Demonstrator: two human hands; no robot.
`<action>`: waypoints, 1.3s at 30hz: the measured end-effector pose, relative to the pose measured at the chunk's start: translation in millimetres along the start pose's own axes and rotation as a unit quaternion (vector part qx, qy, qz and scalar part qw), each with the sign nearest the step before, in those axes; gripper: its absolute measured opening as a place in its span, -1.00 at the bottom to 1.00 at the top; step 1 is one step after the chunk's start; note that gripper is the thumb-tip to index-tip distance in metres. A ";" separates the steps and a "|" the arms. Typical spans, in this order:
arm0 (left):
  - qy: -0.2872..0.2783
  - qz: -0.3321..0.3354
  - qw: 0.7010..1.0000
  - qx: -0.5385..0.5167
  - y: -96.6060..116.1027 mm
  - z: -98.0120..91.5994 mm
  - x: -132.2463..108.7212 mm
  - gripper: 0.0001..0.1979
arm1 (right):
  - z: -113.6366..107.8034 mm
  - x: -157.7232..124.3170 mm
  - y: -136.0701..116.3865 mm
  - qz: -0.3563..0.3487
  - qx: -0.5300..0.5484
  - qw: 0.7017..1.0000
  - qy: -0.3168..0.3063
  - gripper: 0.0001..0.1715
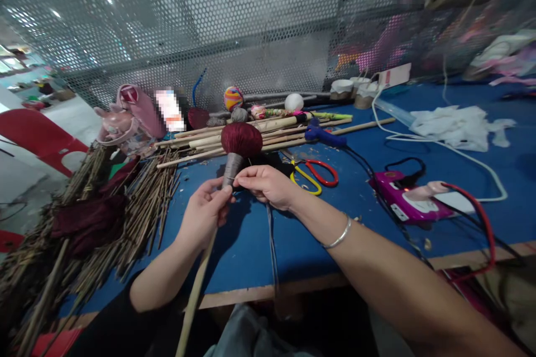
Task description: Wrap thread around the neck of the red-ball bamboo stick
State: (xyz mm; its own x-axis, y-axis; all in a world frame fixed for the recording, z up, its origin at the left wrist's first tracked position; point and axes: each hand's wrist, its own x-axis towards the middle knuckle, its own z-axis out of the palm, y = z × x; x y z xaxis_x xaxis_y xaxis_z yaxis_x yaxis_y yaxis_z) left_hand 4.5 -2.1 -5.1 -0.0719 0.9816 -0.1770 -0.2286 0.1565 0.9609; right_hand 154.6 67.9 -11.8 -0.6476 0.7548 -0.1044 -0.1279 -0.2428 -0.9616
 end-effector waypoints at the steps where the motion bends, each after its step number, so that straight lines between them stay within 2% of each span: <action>1: 0.000 0.001 1.000 -0.001 -0.1 -0.2 0.1 -0.58 | 0.2 0.0 0.5 -0.003 -0.004 1.000 -0.001 -0.76; 10: -0.004 0.013 1.000 -0.009 -2.2 -1.5 0.2 -0.60 | 1.6 0.3 1.8 -0.018 -0.074 0.997 0.013 -0.72; 16: -0.022 0.006 0.998 -0.054 2.5 2.5 -5.9 -0.65 | 0.7 3.4 2.7 -0.028 -0.008 0.999 -0.027 -0.69; 20: -0.092 -0.041 0.989 -0.106 6.5 0.8 -5.9 -0.71 | 0.9 2.3 1.9 -0.046 0.028 0.997 -0.056 -0.53; 22: -0.144 -0.078 0.980 -0.117 7.4 -1.2 -3.2 -0.75 | 1.6 1.1 2.1 -0.037 0.051 0.997 -0.054 -0.55; 24: -0.172 -0.099 0.976 -0.089 7.0 -2.3 -0.7 -0.74 | 2.6 0.4 2.9 -0.029 0.057 0.997 -0.040 -0.61; 26: -0.149 -0.081 0.985 -0.010 5.4 -1.7 0.0 -0.68 | 4.1 0.4 4.1 -0.026 0.037 0.999 -0.021 -0.66; 28: -0.078 -0.009 0.992 0.094 2.7 0.2 -1.4 -0.63 | 5.9 1.0 4.9 -0.017 0.011 1.000 -0.007 -0.67; 30: -0.001 0.083 0.981 0.177 -0.4 2.3 -3.3 -0.57 | 7.6 1.8 4.9 -0.006 -0.007 1.000 -0.004 -0.66; 32: 0.033 0.127 0.968 0.216 -2.7 3.3 -4.1 -0.60 | 9.0 2.5 4.1 -0.008 -0.026 1.000 0.001 -0.65; 35: 0.022 0.105 0.975 0.195 -2.5 1.9 -2.8 -0.73 | 9.4 3.0 2.4 -0.026 -0.057 0.998 0.005 -0.65; 39: 0.019 0.089 0.988 0.123 4.1 -3.7 -0.4 -0.71 | 7.5 1.8 1.3 -0.050 -0.053 0.997 0.031 -0.69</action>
State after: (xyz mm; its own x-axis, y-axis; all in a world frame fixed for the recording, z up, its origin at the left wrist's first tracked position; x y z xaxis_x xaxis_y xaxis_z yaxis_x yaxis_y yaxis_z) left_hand 0.0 -2.3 -1.8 -0.1281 0.9918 -0.0044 0.0327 0.0086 0.9994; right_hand 147.7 64.4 -11.3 -0.5879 0.8087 -0.0186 -0.1076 -0.1010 -0.9891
